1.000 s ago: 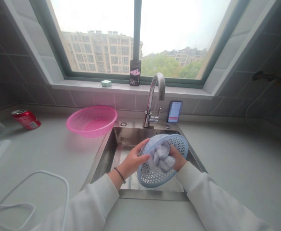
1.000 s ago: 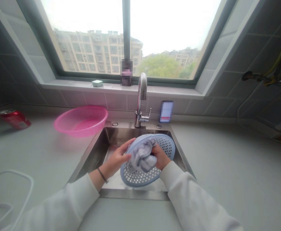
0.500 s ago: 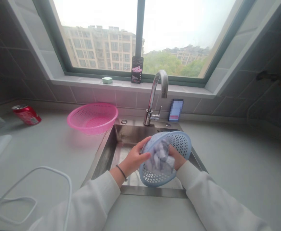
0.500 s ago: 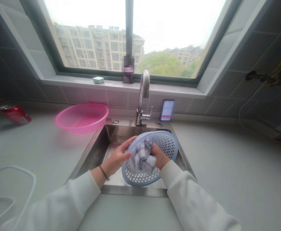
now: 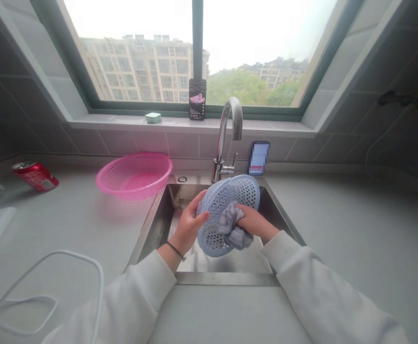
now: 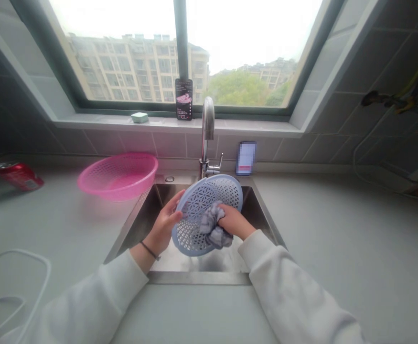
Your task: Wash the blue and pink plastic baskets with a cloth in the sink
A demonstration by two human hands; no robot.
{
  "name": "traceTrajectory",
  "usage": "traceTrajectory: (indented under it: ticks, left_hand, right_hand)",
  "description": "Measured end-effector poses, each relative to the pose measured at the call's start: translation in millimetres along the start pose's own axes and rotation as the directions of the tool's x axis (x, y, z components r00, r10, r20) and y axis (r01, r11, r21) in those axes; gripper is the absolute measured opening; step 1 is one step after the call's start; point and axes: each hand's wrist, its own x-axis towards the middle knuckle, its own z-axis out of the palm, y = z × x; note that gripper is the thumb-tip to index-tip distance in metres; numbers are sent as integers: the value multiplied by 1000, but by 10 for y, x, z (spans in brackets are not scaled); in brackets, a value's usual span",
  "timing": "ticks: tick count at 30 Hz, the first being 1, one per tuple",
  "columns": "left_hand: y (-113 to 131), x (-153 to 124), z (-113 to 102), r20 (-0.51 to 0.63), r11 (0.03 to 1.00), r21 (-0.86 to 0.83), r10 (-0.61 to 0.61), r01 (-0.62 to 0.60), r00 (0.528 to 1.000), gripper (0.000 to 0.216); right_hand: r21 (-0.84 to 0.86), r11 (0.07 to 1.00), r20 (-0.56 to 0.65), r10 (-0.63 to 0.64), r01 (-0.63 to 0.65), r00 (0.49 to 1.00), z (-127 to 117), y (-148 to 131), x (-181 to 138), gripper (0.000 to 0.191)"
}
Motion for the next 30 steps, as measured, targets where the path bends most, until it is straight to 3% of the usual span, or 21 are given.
traceTrajectory:
  ticks: [3, 5, 7, 8, 10, 11, 13, 15, 18, 20, 22, 24, 27, 30]
  left_hand:
    - [-1, 2, -10, -3, 1000, -22, -7, 7, 1000, 91]
    - [-8, -5, -2, 1, 999, -32, -32, 32, 999, 92]
    - [-15, -18, 20, 44, 996, -31, -86, 87, 995, 93]
    - [-18, -26, 35, 79, 993, -23, -115, 117, 990, 93]
    - [-20, -38, 67, 129, 988, 0, -154, 156, 980, 92]
    - [-20, -42, 81, 133, 987, 5, -158, 159, 978, 90]
    - [-14, -39, 98, 110, 989, -13, -146, 148, 983, 88]
    - [-6, -28, 97, 83, 989, -54, -134, 139, 987, 87]
    - [7, -10, 67, 48, 990, -67, -120, 123, 992, 87]
    - [16, -7, 44, 37, 994, -32, -104, 105, 994, 86]
    - [23, -11, 34, 49, 995, 15, -95, 95, 994, 88]
    - [27, -19, 40, 67, 994, 55, -98, 95, 993, 90]
    - [26, -36, 72, 96, 985, 123, -136, 124, 986, 92]
    - [15, -56, 107, 115, 968, 199, -181, 156, 977, 93]
  right_hand:
    - [-121, 992, -301, -57, 21, 952, -70, 10, 38, 23]
    - [-166, 981, -466, -169, 102, 869, -71, -28, 44, 16]
    - [-195, 961, -543, -272, 195, 794, -32, -99, 26, 16]
    - [-204, 950, -533, -312, 239, 786, 2, -147, 9, 17]
    - [-187, 921, -403, -388, 341, 829, 94, -265, -40, 22]
    - [-159, 904, -277, -428, 398, 861, 149, -327, -69, 26]
    - [-96, 874, 0, -479, 477, 878, 261, -430, -124, 33]
    - [-104, 868, 201, -459, 485, 865, 349, -464, -161, 37]
    - [-218, 880, 315, -346, 423, 884, 382, -352, -163, 41]
    - [-304, 888, 267, -267, 344, 926, 328, -217, -132, 40]
    - [-382, 894, 122, -201, 233, 972, 234, -107, -88, 40]
    - [-444, 889, -52, -150, 112, 987, 132, -65, -46, 40]
    - [-492, 870, -254, -165, 19, 953, 46, -122, -9, 39]
    - [-475, 868, -264, -297, 144, 918, 90, -242, -21, 39]
